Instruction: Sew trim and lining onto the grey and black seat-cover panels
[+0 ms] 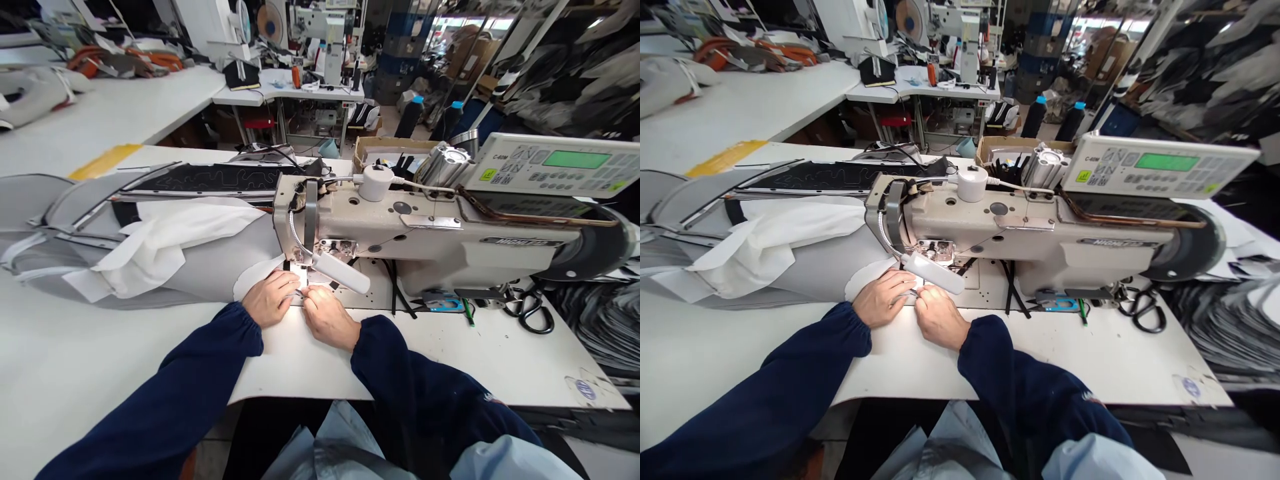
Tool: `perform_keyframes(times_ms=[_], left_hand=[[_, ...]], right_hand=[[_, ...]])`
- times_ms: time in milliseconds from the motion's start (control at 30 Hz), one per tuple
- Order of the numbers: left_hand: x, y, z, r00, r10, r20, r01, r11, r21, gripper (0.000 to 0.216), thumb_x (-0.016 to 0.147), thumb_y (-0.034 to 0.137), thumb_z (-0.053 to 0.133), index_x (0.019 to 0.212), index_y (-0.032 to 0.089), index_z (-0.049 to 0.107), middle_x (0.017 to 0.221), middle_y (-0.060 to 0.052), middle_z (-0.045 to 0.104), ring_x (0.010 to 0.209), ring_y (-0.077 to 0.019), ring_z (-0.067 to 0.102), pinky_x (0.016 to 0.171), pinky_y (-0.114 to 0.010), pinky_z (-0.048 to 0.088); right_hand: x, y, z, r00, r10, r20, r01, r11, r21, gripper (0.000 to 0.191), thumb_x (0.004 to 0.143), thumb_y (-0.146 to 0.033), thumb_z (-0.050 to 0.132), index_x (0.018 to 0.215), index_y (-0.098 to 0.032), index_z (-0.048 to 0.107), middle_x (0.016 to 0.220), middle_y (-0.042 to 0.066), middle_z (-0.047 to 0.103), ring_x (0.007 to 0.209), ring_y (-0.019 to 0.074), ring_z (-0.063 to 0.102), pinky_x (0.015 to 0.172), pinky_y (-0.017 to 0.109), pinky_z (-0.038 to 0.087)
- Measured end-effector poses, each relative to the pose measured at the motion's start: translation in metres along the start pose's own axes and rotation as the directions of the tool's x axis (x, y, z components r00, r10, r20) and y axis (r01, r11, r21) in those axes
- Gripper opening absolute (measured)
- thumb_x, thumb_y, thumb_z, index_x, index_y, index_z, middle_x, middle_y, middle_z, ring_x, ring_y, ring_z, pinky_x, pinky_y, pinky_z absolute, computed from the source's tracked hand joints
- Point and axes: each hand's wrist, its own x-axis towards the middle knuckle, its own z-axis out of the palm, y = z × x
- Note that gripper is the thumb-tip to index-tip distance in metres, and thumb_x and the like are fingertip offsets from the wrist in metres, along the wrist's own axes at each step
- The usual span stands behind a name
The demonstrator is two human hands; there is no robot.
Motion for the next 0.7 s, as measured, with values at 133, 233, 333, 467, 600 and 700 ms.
perform_keyframes(times_ms=[133,233,333,467,600,700], left_hand=[[-0.001,-0.011,0.002,0.996,0.083,-0.018,-0.083,0.997,0.007,0.028,0.082,0.006,0.041,0.092,0.015,0.065,0.097,-0.007,0.064,0.1,-0.02,0.052,0.087,-0.036,0.048],[0.001,-0.019,0.005,0.995,0.104,-0.007,-0.104,0.995,-0.002,0.032,0.079,0.003,0.04,0.09,0.017,0.066,0.095,-0.006,0.064,0.101,-0.0204,0.05,0.087,-0.037,0.048],[0.002,-0.024,0.008,0.992,0.124,-0.021,-0.124,0.992,0.001,0.032,0.078,0.002,0.041,0.09,0.018,0.067,0.094,-0.006,0.064,0.099,-0.0199,0.05,0.087,-0.036,0.048],[0.006,-0.033,0.011,0.992,0.121,-0.044,-0.119,0.992,0.047,0.028,0.081,0.008,0.044,0.089,0.018,0.069,0.087,-0.006,0.063,0.093,-0.0191,0.051,0.08,-0.032,0.05],[0.013,-0.041,0.012,0.995,0.075,-0.062,-0.07,0.994,0.083,0.026,0.082,0.013,0.046,0.087,0.02,0.071,0.082,-0.007,0.061,0.091,-0.0198,0.052,0.078,-0.033,0.051],[0.019,-0.042,0.01,0.993,0.075,-0.09,-0.066,0.993,0.101,0.025,0.08,0.013,0.047,0.086,0.019,0.07,0.083,-0.007,0.062,0.09,-0.0203,0.051,0.078,-0.032,0.051]], right_hand=[[0.002,-0.002,-0.001,1.0,-0.016,-0.007,0.016,1.0,-0.003,0.018,0.086,-0.011,0.038,0.083,-0.01,0.056,0.096,0.016,0.055,0.098,0.0254,0.048,0.089,0.04,0.045],[0.003,-0.003,-0.001,1.0,-0.01,0.015,0.01,1.0,-0.007,0.02,0.087,-0.013,0.037,0.081,-0.011,0.055,0.094,0.016,0.055,0.096,0.0257,0.048,0.088,0.041,0.045],[0.005,-0.002,-0.001,0.998,0.01,0.064,-0.01,1.0,-0.01,0.021,0.088,-0.016,0.036,0.081,-0.012,0.055,0.094,0.016,0.056,0.097,0.0267,0.049,0.086,0.043,0.046],[0.008,0.0,0.0,0.992,0.074,0.107,-0.072,0.997,-0.019,0.019,0.087,-0.021,0.04,0.084,-0.012,0.056,0.107,0.02,0.056,0.1,0.0282,0.051,0.087,0.044,0.046],[0.009,-0.001,-0.001,0.978,0.158,0.134,-0.156,0.987,-0.026,0.018,0.088,-0.024,0.043,0.089,-0.011,0.056,0.121,0.022,0.053,0.107,0.0292,0.052,0.091,0.045,0.045],[0.008,-0.001,-0.002,0.972,0.18,0.155,-0.178,0.984,-0.026,0.018,0.088,-0.023,0.043,0.091,-0.011,0.056,0.124,0.021,0.052,0.112,0.0298,0.051,0.094,0.046,0.044]])
